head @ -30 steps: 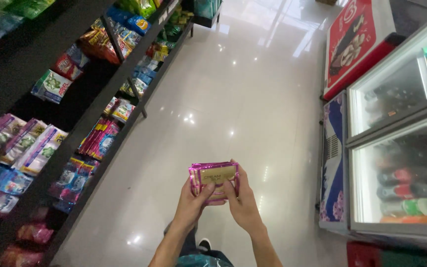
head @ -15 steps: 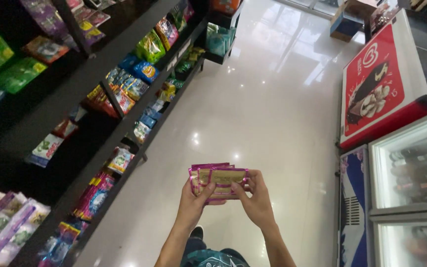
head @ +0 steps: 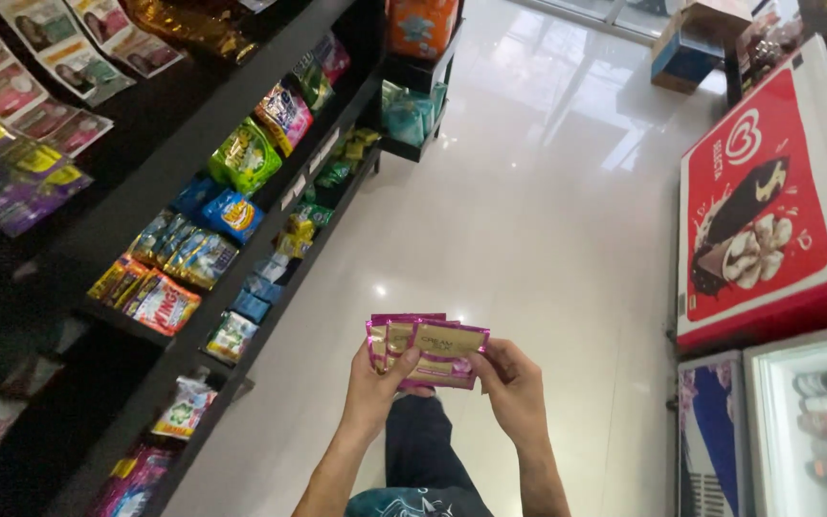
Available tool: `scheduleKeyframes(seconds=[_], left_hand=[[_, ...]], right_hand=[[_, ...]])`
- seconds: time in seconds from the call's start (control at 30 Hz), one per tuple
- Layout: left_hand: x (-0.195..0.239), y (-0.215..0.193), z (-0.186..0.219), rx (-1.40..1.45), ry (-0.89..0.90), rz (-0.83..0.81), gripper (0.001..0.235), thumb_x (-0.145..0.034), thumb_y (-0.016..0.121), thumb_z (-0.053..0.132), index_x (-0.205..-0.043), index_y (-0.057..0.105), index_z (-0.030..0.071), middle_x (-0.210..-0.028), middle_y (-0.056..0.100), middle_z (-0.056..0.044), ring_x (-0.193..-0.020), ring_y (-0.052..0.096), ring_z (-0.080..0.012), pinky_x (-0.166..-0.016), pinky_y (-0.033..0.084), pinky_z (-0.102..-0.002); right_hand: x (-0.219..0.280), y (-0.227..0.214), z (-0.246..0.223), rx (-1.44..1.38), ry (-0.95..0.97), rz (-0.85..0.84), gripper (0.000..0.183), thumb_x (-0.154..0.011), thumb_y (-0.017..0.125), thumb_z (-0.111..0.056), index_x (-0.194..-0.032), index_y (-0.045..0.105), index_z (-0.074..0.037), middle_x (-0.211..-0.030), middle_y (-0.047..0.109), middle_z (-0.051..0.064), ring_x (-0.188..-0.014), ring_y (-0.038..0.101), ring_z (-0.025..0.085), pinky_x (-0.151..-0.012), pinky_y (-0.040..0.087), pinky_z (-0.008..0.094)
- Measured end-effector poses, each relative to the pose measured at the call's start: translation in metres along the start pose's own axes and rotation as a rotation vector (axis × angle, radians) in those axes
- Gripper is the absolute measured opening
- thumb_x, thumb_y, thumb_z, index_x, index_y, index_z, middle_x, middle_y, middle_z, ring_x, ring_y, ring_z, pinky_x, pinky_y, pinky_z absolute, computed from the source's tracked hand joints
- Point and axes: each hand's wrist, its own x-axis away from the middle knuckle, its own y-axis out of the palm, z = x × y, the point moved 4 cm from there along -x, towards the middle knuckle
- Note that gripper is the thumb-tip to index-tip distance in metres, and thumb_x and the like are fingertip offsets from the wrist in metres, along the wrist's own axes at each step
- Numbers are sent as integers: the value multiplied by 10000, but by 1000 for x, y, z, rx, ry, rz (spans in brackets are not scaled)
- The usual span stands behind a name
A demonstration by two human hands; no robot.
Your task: Restocking hair care sachets on store shelves from a cardboard box.
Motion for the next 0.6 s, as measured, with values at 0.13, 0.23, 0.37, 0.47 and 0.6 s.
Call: scheduleKeyframes(seconds=[0.13,0.23,0.37,0.47,0.6], left_hand=[[-103,31,26,-51,28,49,355,-928,684,194,-1204,583,-6,-1024,755,-160,-792,783,-247,-559,670,-356],[-172,45,36,-47,81,47,350,-920,691,171,-1210,584,7,-1036,755,-144,-817,780,-229,-578,676,-348],[-244,47,41,-26,108,109,321,-914,705,121,-1186,600,-13,-1032,755,-141,-812,769,-215,-574,672,-348],[-294,43,43,-20,113,147,320,-905,711,106,-1184,604,-10,-1018,757,-138,-795,764,-203,-556,659,-342],[-364,31,48,25,120,199,326,-901,727,99,-1189,615,-6,-1004,757,-131,-773,749,-197,-558,642,-334]], right_hand=[[-123,-14,-17,-79,-43,-54,187,-919,704,-76,-1086,717,9,-838,768,46,-683,648,72,-532,483,240],[-199,-21,-39,-69,-67,-91,167,-937,716,-85,-1068,734,17,-817,748,58,-682,625,83,-568,502,243],[-282,-14,-51,-72,-4,-197,163,-928,708,-96,-1045,730,15,-819,751,61,-697,661,93,-548,511,263],[-339,-6,-49,-95,-14,-245,155,-927,710,-83,-1035,732,27,-817,757,73,-689,667,108,-549,518,269],[-419,13,-42,-80,8,-300,137,-922,707,-68,-1021,736,22,-817,769,84,-693,677,118,-576,547,272]])
